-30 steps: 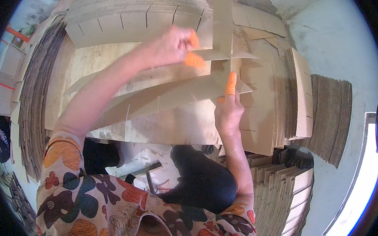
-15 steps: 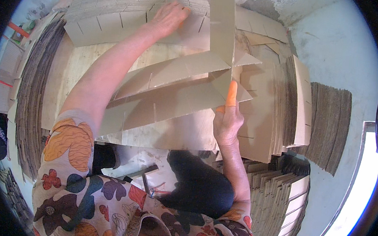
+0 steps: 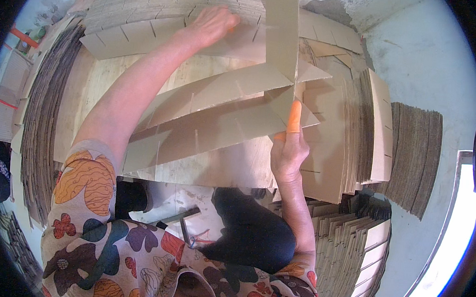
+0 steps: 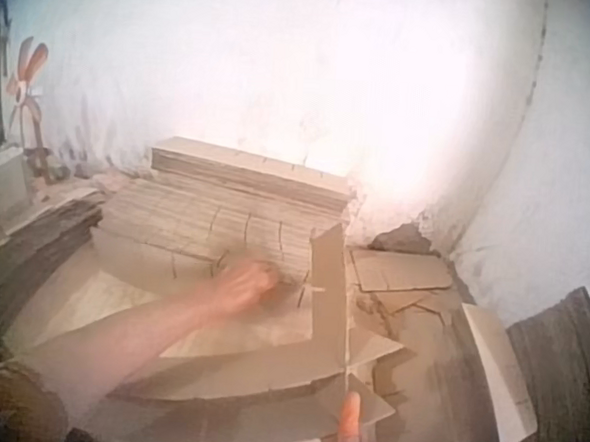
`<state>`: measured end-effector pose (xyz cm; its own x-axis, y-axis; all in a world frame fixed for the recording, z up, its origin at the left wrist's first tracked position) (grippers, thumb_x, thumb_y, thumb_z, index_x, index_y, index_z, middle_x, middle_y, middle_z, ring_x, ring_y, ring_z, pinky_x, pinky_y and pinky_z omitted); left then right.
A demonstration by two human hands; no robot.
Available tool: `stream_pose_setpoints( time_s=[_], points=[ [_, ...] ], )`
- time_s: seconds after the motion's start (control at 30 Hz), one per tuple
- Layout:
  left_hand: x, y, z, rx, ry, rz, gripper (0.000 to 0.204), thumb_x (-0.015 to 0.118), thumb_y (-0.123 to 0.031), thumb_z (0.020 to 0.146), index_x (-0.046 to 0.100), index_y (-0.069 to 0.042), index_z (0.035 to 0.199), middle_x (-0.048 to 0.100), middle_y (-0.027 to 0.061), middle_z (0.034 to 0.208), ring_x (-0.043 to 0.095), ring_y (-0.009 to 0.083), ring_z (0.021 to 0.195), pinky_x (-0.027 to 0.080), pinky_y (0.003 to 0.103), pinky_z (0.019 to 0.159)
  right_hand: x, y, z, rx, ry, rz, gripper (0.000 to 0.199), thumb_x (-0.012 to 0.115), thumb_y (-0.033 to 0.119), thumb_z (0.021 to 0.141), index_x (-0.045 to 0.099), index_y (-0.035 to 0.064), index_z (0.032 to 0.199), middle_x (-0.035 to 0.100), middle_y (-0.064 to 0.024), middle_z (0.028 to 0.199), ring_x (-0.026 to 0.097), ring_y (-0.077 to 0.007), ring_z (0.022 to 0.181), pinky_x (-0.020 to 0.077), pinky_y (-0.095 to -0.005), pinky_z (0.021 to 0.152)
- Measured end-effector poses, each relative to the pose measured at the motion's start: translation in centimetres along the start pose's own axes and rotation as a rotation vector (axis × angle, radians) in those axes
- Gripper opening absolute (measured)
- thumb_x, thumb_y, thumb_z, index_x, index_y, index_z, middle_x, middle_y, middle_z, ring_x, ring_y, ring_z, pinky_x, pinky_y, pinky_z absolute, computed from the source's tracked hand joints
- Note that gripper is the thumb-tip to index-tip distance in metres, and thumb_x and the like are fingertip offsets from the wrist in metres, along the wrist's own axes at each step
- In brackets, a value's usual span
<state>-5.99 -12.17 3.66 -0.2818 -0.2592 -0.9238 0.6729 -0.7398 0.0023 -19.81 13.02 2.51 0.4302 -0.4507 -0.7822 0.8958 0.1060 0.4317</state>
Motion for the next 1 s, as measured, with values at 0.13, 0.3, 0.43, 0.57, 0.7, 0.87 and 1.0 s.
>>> stream_pose_setpoints(
  time_s=[0.13, 0.3, 0.43, 0.57, 0.7, 0.87, 1.0],
  points=[
    [-2.1, -1.2, -1.0, 0.117, -0.242, -0.058, 0.014, 0.062, -0.002, 0.072, 0.059, -0.005, 0.086, 0.058, 0.0084, 0.078, 0.054, 0.0255, 0.083, 0.048, 0.037, 0.07, -0.3, 0.2, 0.0, -0.013, 0.0, -0.003, 0.076, 0.058, -0.009, 0.067, 0.034, 0.0043, 0.138, 0.058, -0.0184, 0.104, 0.064, -0.0302, 0.07, 0.0543, -0.036, 0.058],
    [-1.8, -1.0, -0.9, 0.091, -0.202, 0.023, 0.012, 0.061, -0.005, 0.075, 0.059, -0.007, 0.086, 0.056, 0.0083, 0.074, 0.055, 0.0244, 0.079, 0.048, 0.037, 0.066, 0.0, 0.1, 0.1, 0.005, 0.026, 0.04, 0.079, 0.058, -0.009, 0.068, 0.031, 0.0052, 0.14, 0.059, -0.0182, 0.103, 0.063, -0.0307, 0.069, 0.0537, -0.0366, 0.059],
    [-2.5, -1.6, -0.9, 0.094, -0.23, -0.035, 0.011, 0.063, -0.008, 0.074, 0.057, -0.006, 0.083, 0.055, 0.0089, 0.068, 0.055, 0.0246, 0.074, 0.048, 0.038, 0.061, 0.3, -0.1, 0.1, 0.026, 0.026, 0.072, 0.08, 0.051, -0.014, 0.068, 0.032, 0.0098, 0.142, 0.06, -0.0151, 0.095, 0.059, -0.022, 0.066, 0.0506, -0.0293, 0.062],
    [-3.1, -2.8, -0.7, 0.115, -0.26, -0.111, 0.01, 0.063, -0.007, 0.073, 0.056, -0.005, 0.079, 0.055, 0.0102, 0.066, 0.056, 0.0256, 0.073, 0.048, 0.039, 0.058, 0.5, -0.5, 0.0, 0.06, 0.041, 0.032, 0.08, 0.048, -0.015, 0.069, 0.033, 0.0123, 0.143, 0.06, -0.0143, 0.089, 0.058, -0.0191, 0.064, 0.0498, -0.0262, 0.063],
    [-3.4, -2.7, -1.1, 0.13, -0.303, -0.144, 0.008, 0.061, -0.004, 0.073, 0.054, -0.004, 0.077, 0.053, 0.0114, 0.066, 0.056, 0.0279, 0.071, 0.047, 0.04, 0.056, 0.2, -0.1, 0.3, 0.064, 0.052, 0.022, 0.079, 0.047, -0.013, 0.07, 0.031, 0.0123, 0.143, 0.06, -0.0165, 0.09, 0.059, -0.0217, 0.065, 0.0504, -0.0279, 0.063],
    [-5.0, -3.8, -1.7, 0.18, -0.376, -0.248, 0.008, 0.058, -0.002, 0.073, 0.052, -0.005, 0.077, 0.051, 0.0125, 0.065, 0.055, 0.0304, 0.068, 0.046, 0.042, 0.053, 0.7, -0.5, 0.3, 0.062, 0.131, -0.04, 0.077, 0.047, -0.011, 0.072, 0.03, 0.0117, 0.143, 0.061, -0.0191, 0.093, 0.061, -0.0279, 0.068, 0.0516, -0.033, 0.065],
    [-6.5, -4.9, -2.2, 0.155, -0.382, -0.395, 0.007, 0.06, -0.002, 0.074, 0.056, -0.004, 0.079, 0.054, 0.0129, 0.067, 0.056, 0.0298, 0.069, 0.045, 0.042, 0.055, -0.2, 0.0, 0.5, 0.078, 0.147, -0.087, 0.076, 0.049, -0.009, 0.072, 0.029, 0.0108, 0.143, 0.06, -0.0196, 0.089, 0.061, -0.0312, 0.068, 0.0509, -0.0379, 0.063]
  ],
)
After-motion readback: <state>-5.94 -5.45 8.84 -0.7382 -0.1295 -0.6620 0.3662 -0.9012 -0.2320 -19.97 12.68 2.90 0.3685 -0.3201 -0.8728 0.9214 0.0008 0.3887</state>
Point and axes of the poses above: each hand's wrist, its own z-axis towards the middle knuckle, its own x-axis out of the palm, y = z × x, the point moved 9 cm from there along z, towards the middle knuckle
